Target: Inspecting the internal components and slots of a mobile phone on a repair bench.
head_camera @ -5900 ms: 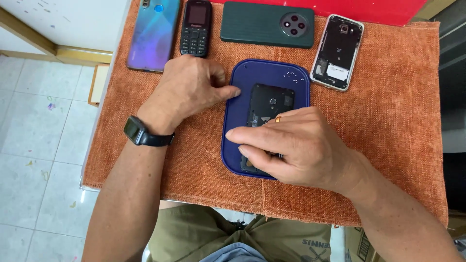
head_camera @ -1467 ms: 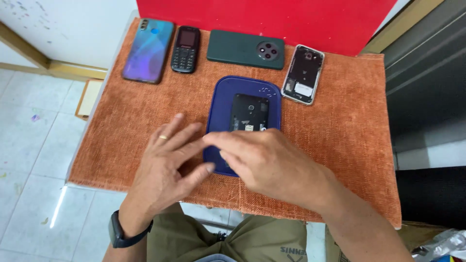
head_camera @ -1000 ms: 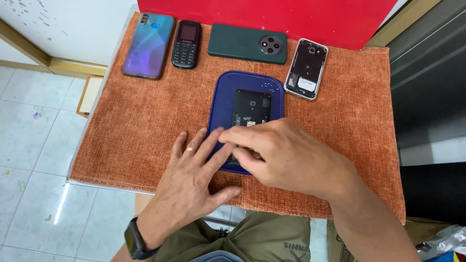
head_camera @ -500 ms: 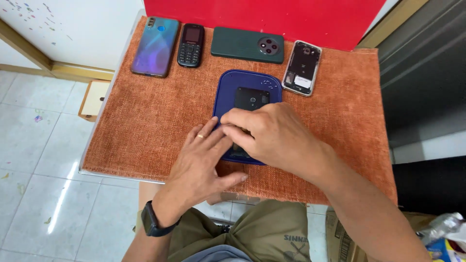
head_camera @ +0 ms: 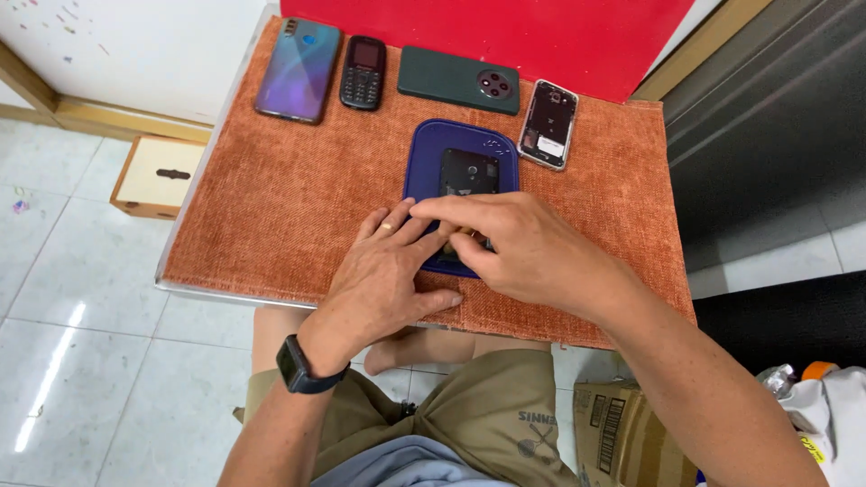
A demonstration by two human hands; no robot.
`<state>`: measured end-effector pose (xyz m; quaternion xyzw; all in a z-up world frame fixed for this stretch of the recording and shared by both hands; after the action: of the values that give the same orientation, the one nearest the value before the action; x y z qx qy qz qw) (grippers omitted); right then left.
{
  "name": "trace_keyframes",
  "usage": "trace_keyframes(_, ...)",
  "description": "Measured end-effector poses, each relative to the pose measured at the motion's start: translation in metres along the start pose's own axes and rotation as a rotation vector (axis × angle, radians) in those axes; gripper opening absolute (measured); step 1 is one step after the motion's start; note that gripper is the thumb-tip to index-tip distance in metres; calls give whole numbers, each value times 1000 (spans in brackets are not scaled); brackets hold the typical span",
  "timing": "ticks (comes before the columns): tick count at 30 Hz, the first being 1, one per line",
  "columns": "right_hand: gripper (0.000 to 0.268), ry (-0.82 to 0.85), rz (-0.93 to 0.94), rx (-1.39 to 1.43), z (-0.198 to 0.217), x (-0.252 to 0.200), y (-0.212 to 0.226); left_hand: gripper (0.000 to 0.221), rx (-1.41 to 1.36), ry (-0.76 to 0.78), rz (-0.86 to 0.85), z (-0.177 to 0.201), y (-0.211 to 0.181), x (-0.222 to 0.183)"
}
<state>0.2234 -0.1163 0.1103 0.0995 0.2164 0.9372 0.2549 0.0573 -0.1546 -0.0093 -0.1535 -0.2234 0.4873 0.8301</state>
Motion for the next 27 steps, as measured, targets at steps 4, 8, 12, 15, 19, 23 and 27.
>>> trace_keyframes(4, 36, -28, -46, -67, -9, -1, -5, 78, -53, 4, 2, 2, 1, 0)
trace_keyframes(8, 30, -159, -21, -237, -10, -2, -8, 81, 1, 58, -9, -1, 12, 4)
trace_keyframes(12, 44, -3, -72, -87, -2, 3, 5, 75, 7, 92, -48, 10, 15, 4)
trace_keyframes(15, 26, -141, -25, -221, -9, 4, -7, 72, 32, 79, -60, 8, 16, 3)
trace_keyframes(19, 51, 56, -87, -78, 0, 8, 6, 61, -4, 8, -128, 15, 12, -1)
trace_keyframes(23, 33, -103, -54, -144, -9, 7, -6, 68, 7, -27, -140, 12, 12, -1)
trace_keyframes(27, 33, -158, -4, -65, -10, 5, -5, 65, 59, -42, -138, 8, 12, -2)
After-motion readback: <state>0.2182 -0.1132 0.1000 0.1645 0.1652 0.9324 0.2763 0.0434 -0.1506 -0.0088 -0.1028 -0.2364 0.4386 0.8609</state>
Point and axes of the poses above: each hand's wrist, its own x-axis towards the middle knuckle, its own z-axis out of the back of the hand, y = z × x, the point moved 1 cm from there along x, towards the middle knuckle, and after that the axes turned 5 degrees about y, right-handed, at the moved point
